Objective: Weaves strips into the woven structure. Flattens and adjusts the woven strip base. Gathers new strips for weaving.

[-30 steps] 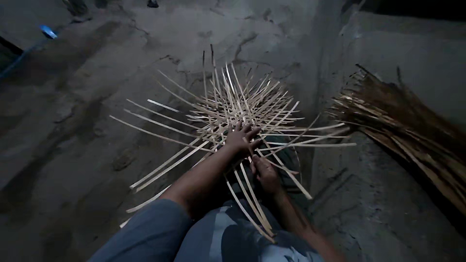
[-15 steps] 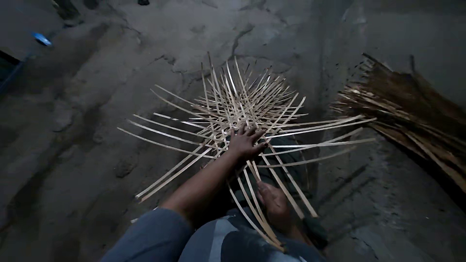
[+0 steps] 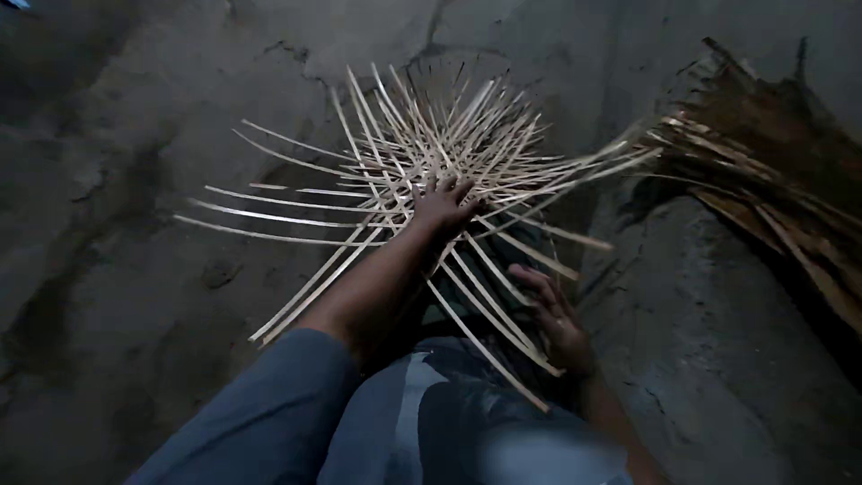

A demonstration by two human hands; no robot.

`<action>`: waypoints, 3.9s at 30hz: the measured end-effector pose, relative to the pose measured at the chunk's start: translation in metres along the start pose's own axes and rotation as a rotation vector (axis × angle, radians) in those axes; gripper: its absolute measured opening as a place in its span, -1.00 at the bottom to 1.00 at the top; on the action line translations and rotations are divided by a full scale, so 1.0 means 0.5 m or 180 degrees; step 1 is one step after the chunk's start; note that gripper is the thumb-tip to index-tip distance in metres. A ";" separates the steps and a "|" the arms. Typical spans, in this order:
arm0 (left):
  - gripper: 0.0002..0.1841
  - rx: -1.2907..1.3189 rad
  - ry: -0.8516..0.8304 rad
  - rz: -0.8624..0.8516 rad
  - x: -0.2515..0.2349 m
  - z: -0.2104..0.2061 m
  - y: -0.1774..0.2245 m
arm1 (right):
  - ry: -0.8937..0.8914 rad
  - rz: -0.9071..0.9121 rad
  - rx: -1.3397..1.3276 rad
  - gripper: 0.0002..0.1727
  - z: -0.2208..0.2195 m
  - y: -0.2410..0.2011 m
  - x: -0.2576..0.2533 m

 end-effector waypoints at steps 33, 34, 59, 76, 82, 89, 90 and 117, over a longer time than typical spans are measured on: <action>-0.31 0.0133 0.0115 -0.0055 0.036 0.018 0.009 | -0.1542 0.1180 0.1347 -0.50 -0.101 0.004 -0.171; -0.31 0.0125 0.0053 -0.0029 0.041 0.023 0.012 | -0.1517 0.1160 0.1299 -0.42 -0.116 0.011 -0.181; -0.31 -0.0062 0.0040 -0.0284 0.029 -0.025 0.035 | 0.0001 -0.0403 -0.0671 -0.58 -0.146 0.004 -0.010; -0.26 0.0238 0.0020 0.0099 -0.035 0.014 -0.001 | -0.0077 -0.0237 0.0646 -0.50 -0.035 -0.008 0.027; -0.26 -0.0009 0.0499 0.0112 -0.003 0.020 0.016 | -0.0484 0.1183 0.1855 -0.53 -0.104 -0.015 -0.031; -0.25 0.0200 0.0025 0.0163 0.079 0.029 -0.050 | -0.1032 0.1484 0.1865 -0.50 -0.126 -0.034 -0.078; -0.29 0.0240 0.0102 0.0163 0.082 0.020 -0.052 | -0.1162 0.1539 0.1533 -0.51 -0.135 -0.028 -0.094; -0.34 0.0479 0.0267 0.0267 0.076 -0.018 -0.028 | -0.0428 -0.0193 -0.0169 -0.50 -0.184 0.021 -0.083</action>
Point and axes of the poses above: each hand's wrist, its own x-axis away from the middle knuckle, its own z-axis out of the back of the hand, y = z × x, the point moved 3 cm from there along -x, towards the middle knuckle, and after that the axes turned 7 degrees about z, right-handed, at the moved point
